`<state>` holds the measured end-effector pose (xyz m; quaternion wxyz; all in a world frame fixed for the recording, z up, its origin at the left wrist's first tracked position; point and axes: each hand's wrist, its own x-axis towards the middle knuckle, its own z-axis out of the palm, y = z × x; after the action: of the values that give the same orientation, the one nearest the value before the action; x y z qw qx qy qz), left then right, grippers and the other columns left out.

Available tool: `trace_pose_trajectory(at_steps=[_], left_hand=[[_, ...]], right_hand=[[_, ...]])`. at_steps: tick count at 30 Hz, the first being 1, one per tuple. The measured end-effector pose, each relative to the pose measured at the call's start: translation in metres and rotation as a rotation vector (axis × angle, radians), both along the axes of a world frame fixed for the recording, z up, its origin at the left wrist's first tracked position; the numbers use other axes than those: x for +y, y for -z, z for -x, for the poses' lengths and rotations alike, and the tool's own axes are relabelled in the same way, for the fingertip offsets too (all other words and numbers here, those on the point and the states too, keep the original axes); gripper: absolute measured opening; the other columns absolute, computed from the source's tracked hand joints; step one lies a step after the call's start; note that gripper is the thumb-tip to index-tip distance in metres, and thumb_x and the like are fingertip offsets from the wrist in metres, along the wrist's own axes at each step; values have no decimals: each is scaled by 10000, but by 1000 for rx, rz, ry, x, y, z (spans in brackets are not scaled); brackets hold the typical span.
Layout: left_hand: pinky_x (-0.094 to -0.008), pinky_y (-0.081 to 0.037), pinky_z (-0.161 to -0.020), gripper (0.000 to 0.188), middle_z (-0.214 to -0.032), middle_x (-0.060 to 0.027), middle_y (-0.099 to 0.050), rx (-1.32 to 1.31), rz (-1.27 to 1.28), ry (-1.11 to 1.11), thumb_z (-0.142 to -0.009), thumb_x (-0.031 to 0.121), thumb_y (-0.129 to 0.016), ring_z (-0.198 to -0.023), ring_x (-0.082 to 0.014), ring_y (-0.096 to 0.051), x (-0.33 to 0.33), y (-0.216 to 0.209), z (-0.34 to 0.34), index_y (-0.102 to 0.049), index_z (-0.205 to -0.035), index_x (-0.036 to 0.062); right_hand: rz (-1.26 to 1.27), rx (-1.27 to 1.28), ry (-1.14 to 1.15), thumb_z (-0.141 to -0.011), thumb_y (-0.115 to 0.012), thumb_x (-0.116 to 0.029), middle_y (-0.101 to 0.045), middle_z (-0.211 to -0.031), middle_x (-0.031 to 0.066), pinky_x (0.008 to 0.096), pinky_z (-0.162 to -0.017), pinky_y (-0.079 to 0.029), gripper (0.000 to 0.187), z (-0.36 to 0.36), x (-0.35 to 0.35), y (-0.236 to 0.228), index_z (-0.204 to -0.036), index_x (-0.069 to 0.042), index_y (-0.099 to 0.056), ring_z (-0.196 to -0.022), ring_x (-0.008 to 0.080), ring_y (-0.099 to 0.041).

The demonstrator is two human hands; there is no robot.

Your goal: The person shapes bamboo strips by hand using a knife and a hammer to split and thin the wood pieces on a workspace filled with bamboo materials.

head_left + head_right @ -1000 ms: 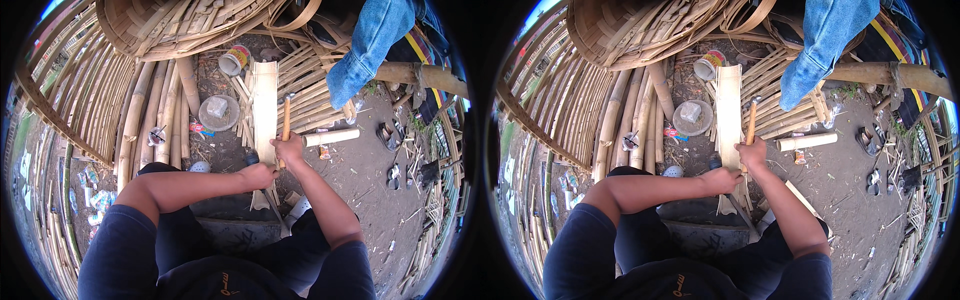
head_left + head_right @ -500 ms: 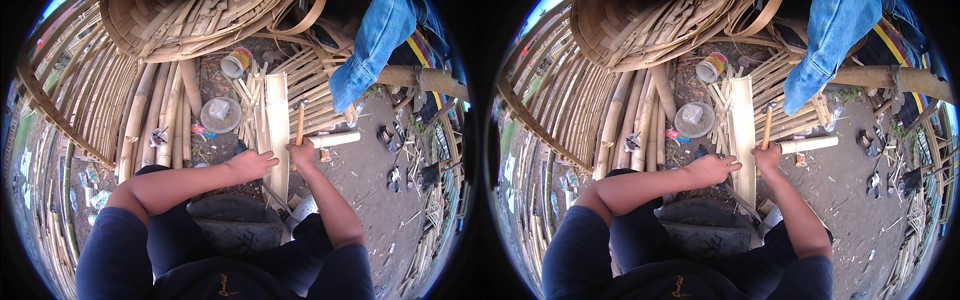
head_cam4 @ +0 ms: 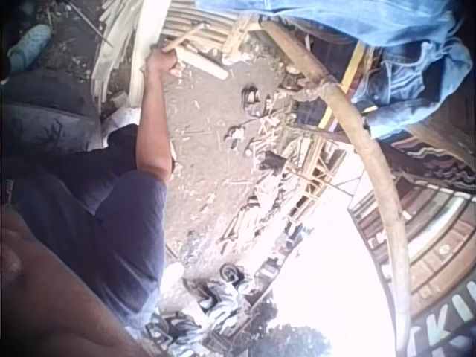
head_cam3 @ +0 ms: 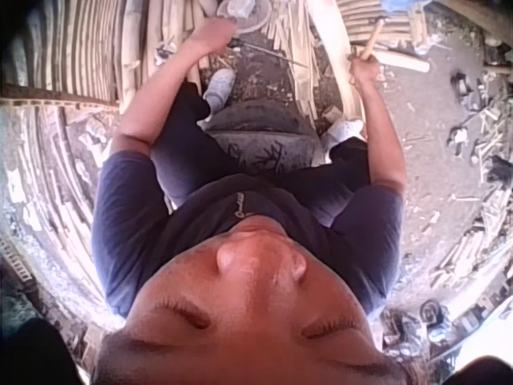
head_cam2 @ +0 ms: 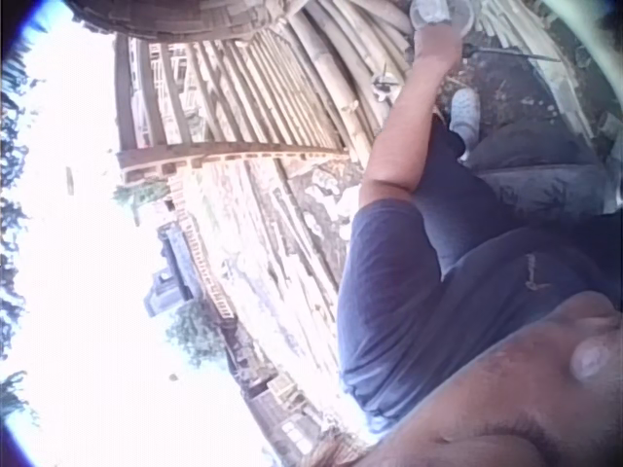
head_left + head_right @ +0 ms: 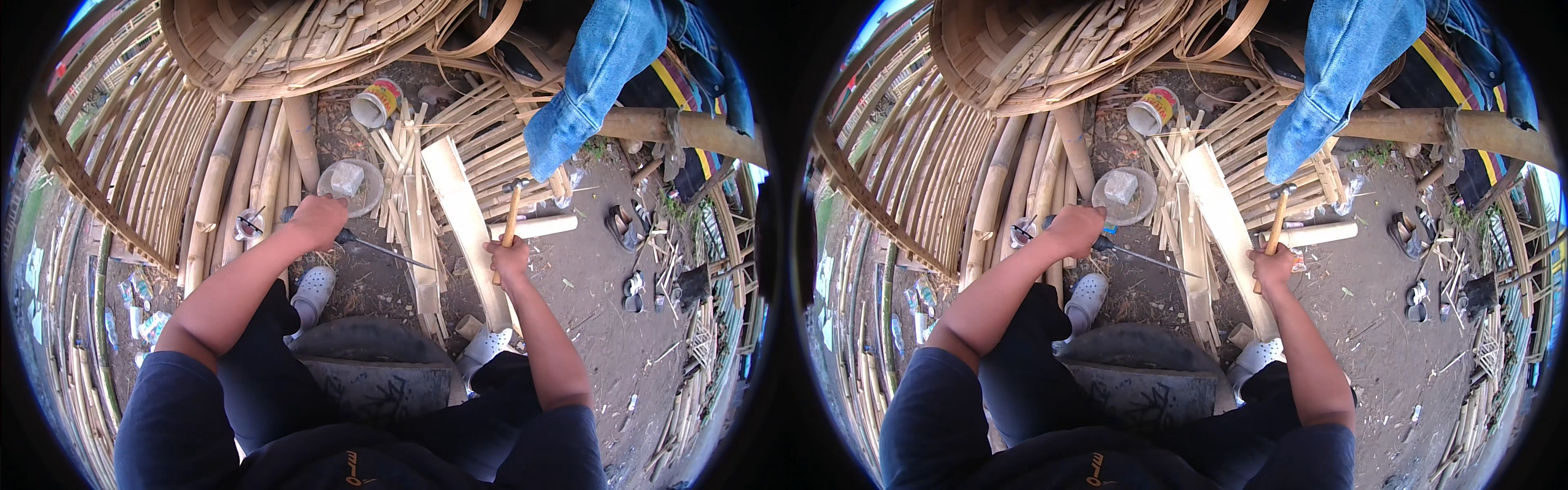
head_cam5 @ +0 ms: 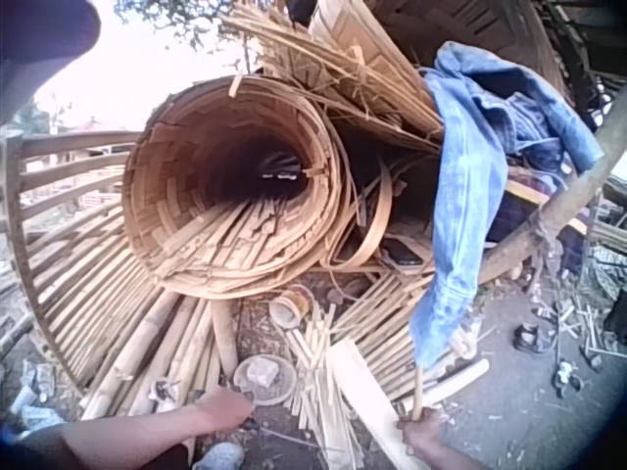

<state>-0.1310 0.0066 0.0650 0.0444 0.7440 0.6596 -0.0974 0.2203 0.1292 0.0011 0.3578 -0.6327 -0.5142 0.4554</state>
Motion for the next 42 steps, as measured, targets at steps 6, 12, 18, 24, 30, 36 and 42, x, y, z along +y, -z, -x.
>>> trace_pose_trajectory(at_steps=[6, 12, 18, 24, 30, 36, 42], left_hand=[[-372, -522, -620, 181, -758, -185, -664, -345, 19, -499, -627, 62, -749, -715, -274, -670, 4, 15, 46, -650, -712, -64], [-303, -428, -522, 289, -738, -63, -657, -1091, 150, -825, -684, 217, -844, -670, -126, -609, 11, 7, 55, -665, -785, 14], [-235, -425, -540, 479, -871, -101, -683, -1421, 129, -862, -700, 333, -845, -705, -110, -599, 12, -11, 20, -636, -935, -29], [-216, -415, -580, 529, -936, -82, -691, -1432, 139, -876, -698, 354, -841, -685, -75, -533, 16, -14, 15, -637, -996, -32], [-220, -412, -610, 512, -939, -61, -692, -1429, 153, -877, -698, 349, -841, -676, -71, -494, 19, -16, 10, -653, -993, -24], [-222, -407, -578, 399, -885, -54, -678, -1474, 196, -857, -696, 279, -844, -637, -84, -482, 18, -16, 9, -675, -915, -8], [-237, -412, -563, 265, -764, -24, -620, -1459, 231, -833, -655, 88, -834, -619, -100, -512, 25, 1, 9, -657, -831, 1]], right_hand=[[6, -2, -25, -726, -729, 26, -614, -775, 97, 260, -382, -410, 313, -4, -9, -6, -935, 0, -498, -468, 110, -498], [47, -46, -73, -731, -739, 19, -586, -767, 60, 257, -387, -409, 315, -1, -20, -6, -929, -22, -497, -488, 110, -506], [80, -20, -110, -728, -744, 23, -584, -779, 59, 254, -381, -405, 319, 2, -26, -1, -923, -29, -496, -482, 105, -502], [89, -45, -179, -725, -748, 18, -607, -774, 69, 254, -376, -418, 303, 6, -30, 8, -920, -11, -519, -497, 107, -528], [126, -88, -277, -720, -756, 5, -617, -784, 67, 258, -375, -419, 305, 7, -38, 10, -937, -7, -543, -513, 104, -539], [129, -135, -359, -719, -761, -6, -636, -801, 68, 257, -392, -429, 308, 12, -46, 7, -951, -4, -559, -527, 111, -553], [125, -118, -381, -718, -760, -5, -638, -805, 69, 262, -405, -436, 315, 11, -47, 9, -959, -4, -557, -536, 111, -556]])
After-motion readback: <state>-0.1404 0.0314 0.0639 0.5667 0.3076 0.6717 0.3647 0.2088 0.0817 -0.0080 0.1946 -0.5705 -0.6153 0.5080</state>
